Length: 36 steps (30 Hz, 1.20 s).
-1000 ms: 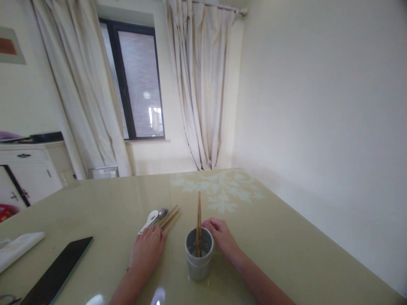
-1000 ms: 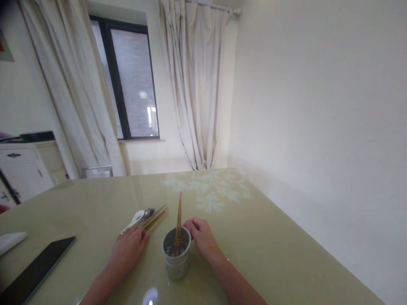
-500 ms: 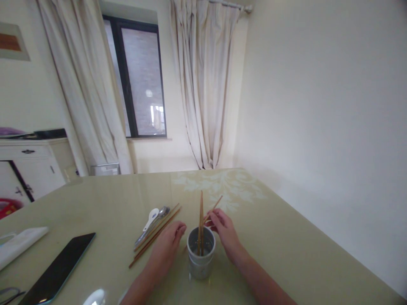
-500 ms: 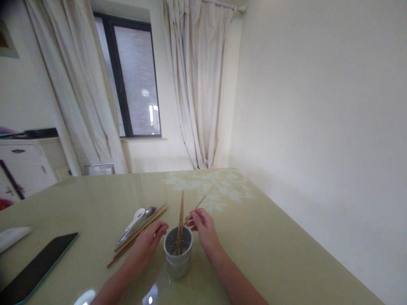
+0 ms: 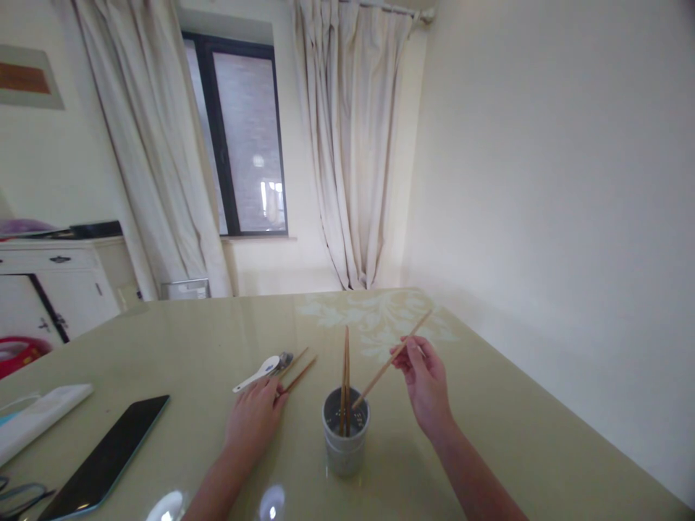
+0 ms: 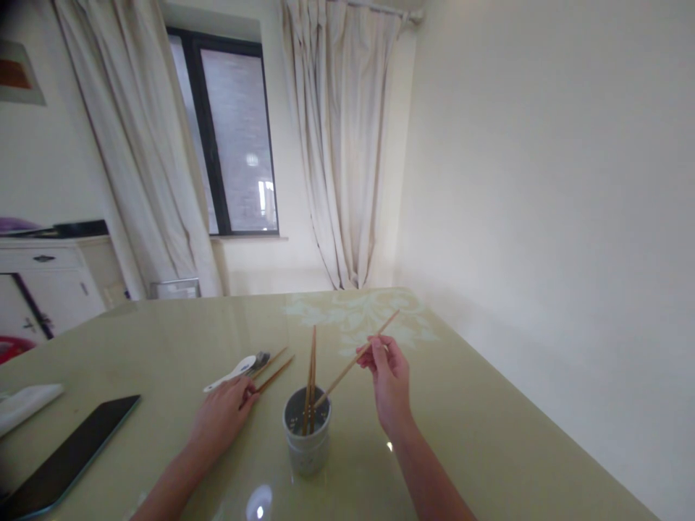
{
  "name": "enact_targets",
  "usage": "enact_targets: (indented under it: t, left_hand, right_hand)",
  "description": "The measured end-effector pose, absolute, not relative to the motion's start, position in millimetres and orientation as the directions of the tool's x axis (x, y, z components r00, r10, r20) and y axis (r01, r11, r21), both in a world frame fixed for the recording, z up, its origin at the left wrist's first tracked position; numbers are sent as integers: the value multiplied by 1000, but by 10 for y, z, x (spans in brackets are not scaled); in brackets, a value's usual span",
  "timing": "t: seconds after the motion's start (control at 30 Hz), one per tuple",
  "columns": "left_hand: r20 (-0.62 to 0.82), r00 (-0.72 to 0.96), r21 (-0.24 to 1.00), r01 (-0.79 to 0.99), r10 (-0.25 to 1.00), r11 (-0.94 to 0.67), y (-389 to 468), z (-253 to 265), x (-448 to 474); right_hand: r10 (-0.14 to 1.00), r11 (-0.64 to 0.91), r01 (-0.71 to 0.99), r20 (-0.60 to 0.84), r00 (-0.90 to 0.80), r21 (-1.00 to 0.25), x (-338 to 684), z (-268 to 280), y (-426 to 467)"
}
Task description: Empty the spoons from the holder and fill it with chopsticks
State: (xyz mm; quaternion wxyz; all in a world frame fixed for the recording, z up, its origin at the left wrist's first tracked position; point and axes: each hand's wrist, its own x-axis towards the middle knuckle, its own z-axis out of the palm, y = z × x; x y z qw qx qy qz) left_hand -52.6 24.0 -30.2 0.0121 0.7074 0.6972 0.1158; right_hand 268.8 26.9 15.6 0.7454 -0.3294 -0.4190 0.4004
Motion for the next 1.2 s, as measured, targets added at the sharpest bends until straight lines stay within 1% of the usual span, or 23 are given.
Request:
enact_targets:
  t: [0.1, 0.17, 0.33, 0.43, 0.5, 0.57, 0.67, 0.73, 0.8, 0.87, 0.97, 1.03, 1.1, 1.2]
  left_hand:
    - [172, 32, 126, 991, 985, -54, 222, -290, -470]
    - [172, 48, 112, 991, 984, -68, 210, -291, -442]
    - [165, 60, 206, 974, 984, -94, 213, -371, -468]
    - [182, 30, 198, 978, 983, -66, 235, -431, -506]
    - [216, 43, 203, 975, 975, -88, 246, -449, -494]
    - [262, 80, 279, 948, 962, -155, 243, -448, -431]
    - [280, 137, 509, 818, 950, -268, 201, -433, -252]
    - [259, 183, 628, 714, 949, -309, 149, -425, -112]
    - [243, 232, 690, 642, 942, -336, 91, -420, 6]
    - [232, 267, 724, 595, 935, -350, 41, -410, 83]
    - [230, 290, 753, 551, 929, -358, 10, -374, 115]
    - [255, 284, 740, 558, 924, -375, 28, -343, 82]
    - [279, 257, 688, 619, 925, -380, 75, -319, 6]
    - [318, 176, 539, 775, 931, -331, 168, -319, -168]
  right_hand:
    - [903, 429, -220, 408, 132, -876, 2533, 153, 177]
    - [913, 407, -155, 405, 46, -900, 2470, 123, 159]
    - [942, 336, -80, 335, 26, -939, 2410, -30, 235]
    - [969, 247, -55, 248, -12, -967, 2374, -154, 281]
    - [978, 200, -29, 201, -52, -979, 2336, -239, 295]
    - [980, 176, 1, 176, -97, -984, 2293, -315, 302]
    - [972, 172, 26, 165, -169, -985, 2230, -391, 301]
    - [961, 173, 16, 165, -222, -985, 2197, -403, 290]
    - [949, 162, -22, 162, -270, -987, 2171, -390, 271]
    - [943, 140, -64, 152, -296, -988, 2150, -370, 251]
    - [951, 113, -103, 138, -277, -988, 2134, -357, 247]
    - [971, 114, -133, 139, -195, -985, 2153, -355, 271]
    - [987, 141, -174, 153, -52, -974, 2218, -335, 313]
    - [955, 255, -237, 206, 213, -938, 2418, -251, 394]
